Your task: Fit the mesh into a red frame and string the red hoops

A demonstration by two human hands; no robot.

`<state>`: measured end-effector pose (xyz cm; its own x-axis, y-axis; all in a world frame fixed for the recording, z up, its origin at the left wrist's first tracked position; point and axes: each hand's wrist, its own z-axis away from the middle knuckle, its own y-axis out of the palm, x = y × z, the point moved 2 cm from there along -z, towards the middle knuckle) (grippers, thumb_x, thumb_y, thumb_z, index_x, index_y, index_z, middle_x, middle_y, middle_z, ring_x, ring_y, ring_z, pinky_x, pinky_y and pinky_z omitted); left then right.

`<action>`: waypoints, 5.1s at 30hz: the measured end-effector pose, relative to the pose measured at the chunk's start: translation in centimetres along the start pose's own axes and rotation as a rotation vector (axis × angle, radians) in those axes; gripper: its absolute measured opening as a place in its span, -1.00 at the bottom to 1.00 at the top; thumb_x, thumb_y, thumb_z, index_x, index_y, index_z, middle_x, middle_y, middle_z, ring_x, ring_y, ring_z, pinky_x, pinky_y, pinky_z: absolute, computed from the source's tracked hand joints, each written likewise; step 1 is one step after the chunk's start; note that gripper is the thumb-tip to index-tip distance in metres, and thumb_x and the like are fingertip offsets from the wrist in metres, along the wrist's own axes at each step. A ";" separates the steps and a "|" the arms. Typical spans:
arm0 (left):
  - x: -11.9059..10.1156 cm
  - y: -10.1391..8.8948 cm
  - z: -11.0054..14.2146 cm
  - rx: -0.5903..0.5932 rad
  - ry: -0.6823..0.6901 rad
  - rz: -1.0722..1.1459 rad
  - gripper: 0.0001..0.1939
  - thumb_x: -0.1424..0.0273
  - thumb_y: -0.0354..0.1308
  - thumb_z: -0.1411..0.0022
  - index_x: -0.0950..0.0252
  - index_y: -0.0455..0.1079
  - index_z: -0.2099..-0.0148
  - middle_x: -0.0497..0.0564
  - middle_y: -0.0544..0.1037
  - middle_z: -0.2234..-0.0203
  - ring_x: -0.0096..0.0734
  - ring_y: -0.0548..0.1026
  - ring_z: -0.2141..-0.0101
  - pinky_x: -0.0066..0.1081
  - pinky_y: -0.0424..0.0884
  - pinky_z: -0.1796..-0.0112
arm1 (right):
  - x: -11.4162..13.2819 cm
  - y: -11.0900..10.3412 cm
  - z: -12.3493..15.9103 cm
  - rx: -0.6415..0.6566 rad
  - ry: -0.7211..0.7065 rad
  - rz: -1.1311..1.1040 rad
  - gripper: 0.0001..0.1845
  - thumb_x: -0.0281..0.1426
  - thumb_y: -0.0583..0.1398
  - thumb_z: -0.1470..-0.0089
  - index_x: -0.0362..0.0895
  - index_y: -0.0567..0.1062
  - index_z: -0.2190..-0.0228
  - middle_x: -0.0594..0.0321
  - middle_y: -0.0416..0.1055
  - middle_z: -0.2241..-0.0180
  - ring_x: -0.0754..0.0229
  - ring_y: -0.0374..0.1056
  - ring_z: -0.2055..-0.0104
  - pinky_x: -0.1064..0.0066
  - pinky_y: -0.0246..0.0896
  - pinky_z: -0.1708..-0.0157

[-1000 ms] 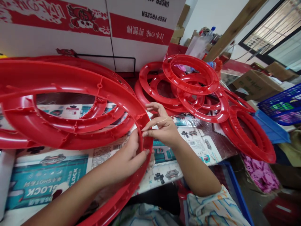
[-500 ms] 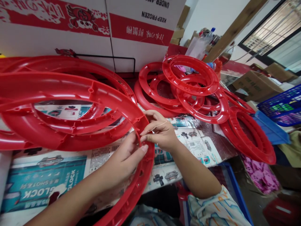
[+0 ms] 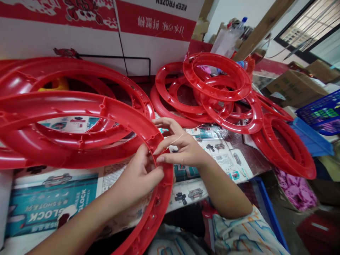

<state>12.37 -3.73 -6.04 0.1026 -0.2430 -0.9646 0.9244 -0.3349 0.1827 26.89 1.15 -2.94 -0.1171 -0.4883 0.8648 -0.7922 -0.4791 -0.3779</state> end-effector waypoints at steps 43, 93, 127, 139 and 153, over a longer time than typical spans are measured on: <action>-0.4 1.0 0.8 0.236 -0.179 0.134 -0.59 0.41 0.14 -0.17 0.25 0.20 -0.07 0.05 0.53 0.18 -0.33 0.52 0.22 -0.39 0.46 0.25 | 0.1 -0.1 0.1 -0.209 0.151 -0.094 -0.93 -0.42 0.36 0.09 -0.14 0.57 0.50 0.14 0.34 -0.07 0.13 0.32 -0.05 0.26 0.28 0.04; 1.1 1.5 1.0 0.118 -0.178 -0.037 -0.78 0.56 0.07 -0.07 0.25 0.31 0.19 -0.10 0.44 0.41 -0.36 0.40 0.39 -0.44 0.33 0.39 | -0.2 0.3 -0.1 -0.085 0.014 -0.037 -0.89 -0.37 0.37 0.10 -0.11 0.54 0.52 0.23 0.28 -0.06 0.14 0.23 -0.13 0.21 0.15 -0.14; 0.3 0.1 0.4 0.091 -0.094 0.070 -0.86 0.38 0.15 -0.18 0.23 0.24 0.26 -0.11 0.41 0.40 -0.43 0.42 0.36 -0.47 0.36 0.38 | 3.4 -2.6 -4.2 0.594 -0.117 0.314 -0.84 -0.55 0.17 -0.10 -0.16 0.57 0.38 0.12 0.12 -0.19 0.17 0.02 -0.28 0.32 0.05 -0.21; -0.3 0.4 0.5 0.185 -0.130 0.003 -0.85 0.35 0.12 -0.19 0.22 0.19 0.25 -0.11 0.35 0.40 -0.43 0.36 0.37 -0.46 0.32 0.40 | 3.7 -2.5 -2.9 0.575 -0.224 0.633 -0.79 -0.39 0.11 -0.18 -0.06 0.54 0.41 0.20 0.18 -0.16 0.24 0.00 -0.22 0.23 -0.11 -0.24; 0.5 0.6 1.0 0.159 -0.190 -0.001 -0.75 0.21 0.13 -0.21 0.21 0.23 0.14 -0.07 0.41 0.36 -0.36 0.40 0.34 -0.40 0.32 0.38 | 4.5 -1.3 -2.1 0.476 -0.132 0.933 -0.78 -0.45 0.06 -0.17 -0.14 0.45 0.46 0.23 0.22 -0.08 0.12 0.04 -0.10 0.14 -0.08 0.00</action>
<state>12.62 -4.99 -6.18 0.0164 -0.4045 -0.9144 0.8537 -0.4703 0.2234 26.17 1.10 2.15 -0.4705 -0.8724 0.1326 -0.1017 -0.0957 -0.9902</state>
